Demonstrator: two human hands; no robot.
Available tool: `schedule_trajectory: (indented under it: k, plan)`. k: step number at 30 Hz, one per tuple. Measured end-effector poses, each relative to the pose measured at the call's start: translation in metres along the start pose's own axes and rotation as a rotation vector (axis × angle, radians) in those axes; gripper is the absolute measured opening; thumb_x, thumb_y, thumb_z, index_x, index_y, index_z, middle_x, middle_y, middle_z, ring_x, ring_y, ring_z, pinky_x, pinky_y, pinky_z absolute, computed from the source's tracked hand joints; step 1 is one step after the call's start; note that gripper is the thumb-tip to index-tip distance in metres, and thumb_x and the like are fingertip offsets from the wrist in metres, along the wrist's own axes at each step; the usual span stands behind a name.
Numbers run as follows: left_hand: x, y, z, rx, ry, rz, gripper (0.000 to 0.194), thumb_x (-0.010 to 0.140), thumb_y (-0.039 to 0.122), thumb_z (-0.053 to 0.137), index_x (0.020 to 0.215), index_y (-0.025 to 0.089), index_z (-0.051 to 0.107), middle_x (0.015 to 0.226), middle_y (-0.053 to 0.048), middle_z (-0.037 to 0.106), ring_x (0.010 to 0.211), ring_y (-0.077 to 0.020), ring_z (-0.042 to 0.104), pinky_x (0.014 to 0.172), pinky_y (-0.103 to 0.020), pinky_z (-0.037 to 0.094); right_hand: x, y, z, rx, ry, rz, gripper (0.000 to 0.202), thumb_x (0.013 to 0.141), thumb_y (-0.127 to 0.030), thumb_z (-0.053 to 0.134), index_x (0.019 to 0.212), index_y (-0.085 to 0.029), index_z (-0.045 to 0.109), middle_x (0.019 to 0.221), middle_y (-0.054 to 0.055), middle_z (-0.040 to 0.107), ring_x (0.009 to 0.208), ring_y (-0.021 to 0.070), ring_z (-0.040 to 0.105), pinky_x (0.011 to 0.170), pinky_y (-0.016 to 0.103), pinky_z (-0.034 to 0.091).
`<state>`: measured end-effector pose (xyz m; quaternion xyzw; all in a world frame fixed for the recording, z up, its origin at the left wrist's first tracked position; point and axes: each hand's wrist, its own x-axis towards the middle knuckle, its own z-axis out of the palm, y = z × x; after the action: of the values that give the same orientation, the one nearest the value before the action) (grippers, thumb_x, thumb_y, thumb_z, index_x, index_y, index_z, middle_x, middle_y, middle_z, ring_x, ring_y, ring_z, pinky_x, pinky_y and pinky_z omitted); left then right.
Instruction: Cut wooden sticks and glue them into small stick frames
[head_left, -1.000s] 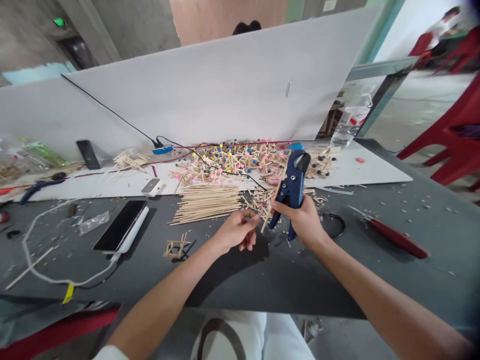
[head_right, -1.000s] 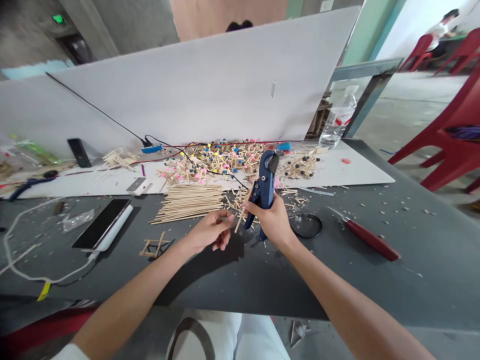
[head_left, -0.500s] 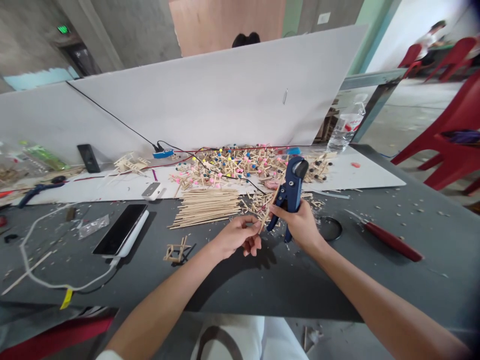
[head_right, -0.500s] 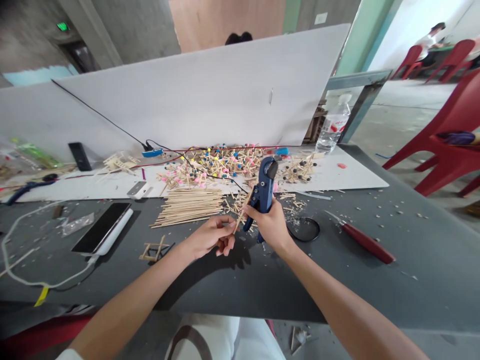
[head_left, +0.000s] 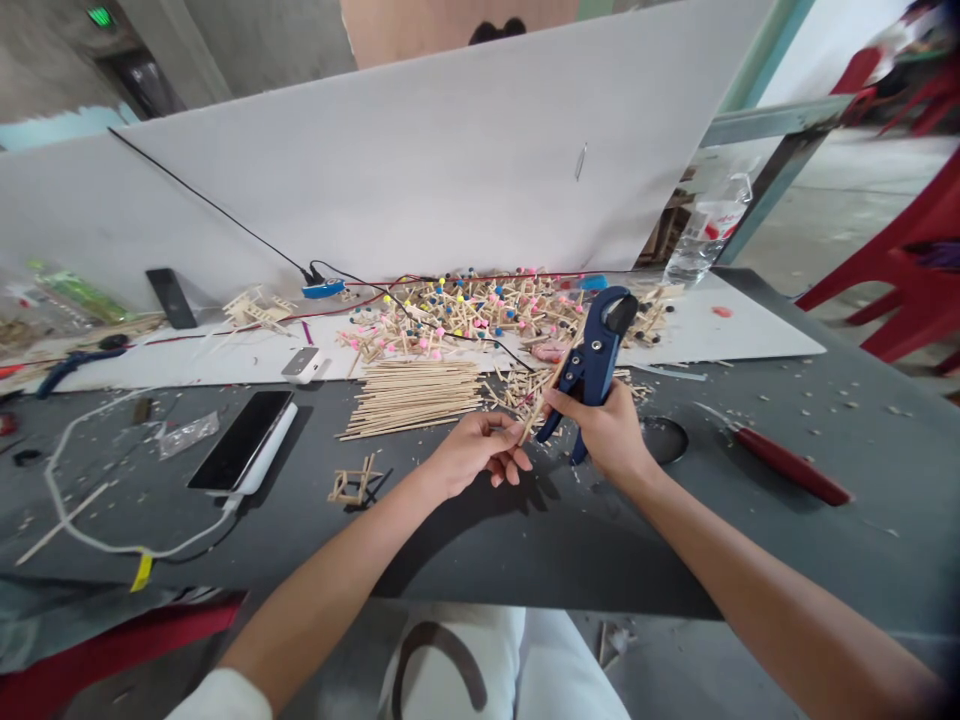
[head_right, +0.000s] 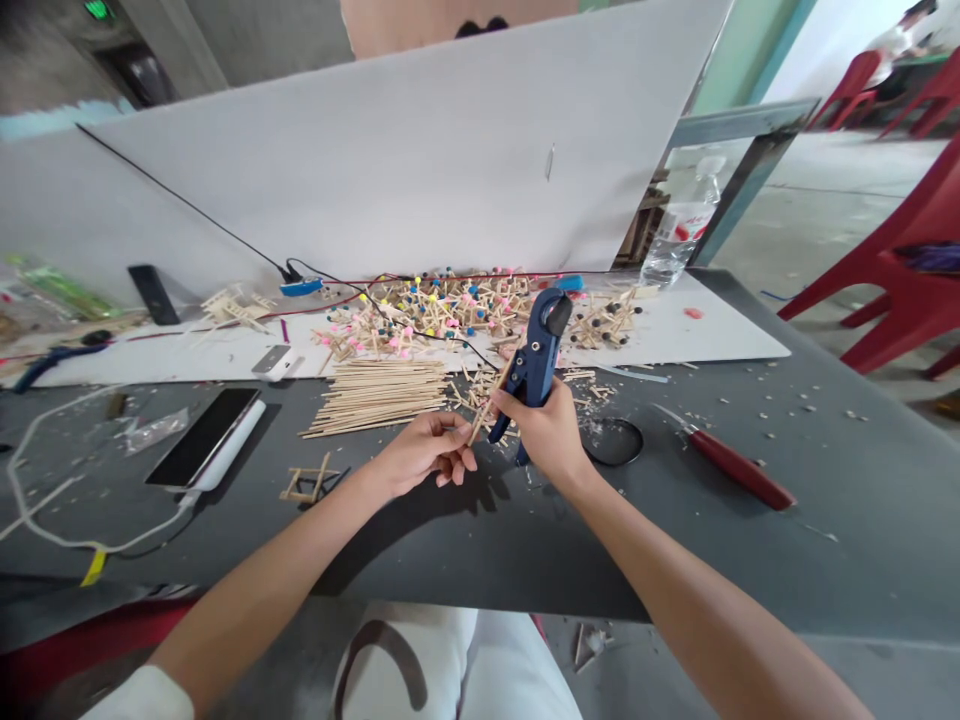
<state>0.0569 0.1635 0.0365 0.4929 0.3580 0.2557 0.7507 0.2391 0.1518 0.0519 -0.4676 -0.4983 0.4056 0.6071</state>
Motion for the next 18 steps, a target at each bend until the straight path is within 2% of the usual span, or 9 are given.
schedule_trajectory:
  k: [4,14,18]
  plan:
    - [-0.0008,0.0,0.0006,0.017,0.014,0.0,0.045,0.073,0.052,0.075,0.08,0.014,0.053,0.065,-0.006,0.069,0.046,-0.0115,0.062,0.036,-0.017,0.038,0.0006,0.0036,0.0,0.038,0.004,0.033,0.021,0.071,-0.032,0.077,0.081,-0.018,0.065,0.068,0.001,0.065,0.059,0.0157,0.059,0.061,0.029,0.052]
    - [-0.0013,-0.0006,0.0025,0.013,0.04,0.032,0.042,0.072,0.045,0.078,0.085,0.011,0.057,0.066,-0.008,0.071,0.051,-0.0142,0.066,0.04,-0.017,0.046,-0.0016,0.0029,0.0016,-0.013,0.016,0.045,0.022,0.073,-0.037,0.075,0.073,-0.018,0.063,0.065,0.002,0.065,0.059,0.0173,0.061,0.061,0.031,0.053]
    - [-0.0021,-0.0002,0.0044,0.021,0.06,0.044,0.04,0.074,0.043,0.078,0.084,0.011,0.056,0.065,-0.008,0.071,0.05,-0.0147,0.067,0.042,-0.018,0.048,-0.0023,-0.0001,0.0039,-0.022,0.024,0.026,0.025,0.073,-0.039,0.075,0.08,-0.018,0.063,0.065,0.001,0.064,0.059,0.0173,0.06,0.063,0.032,0.054]
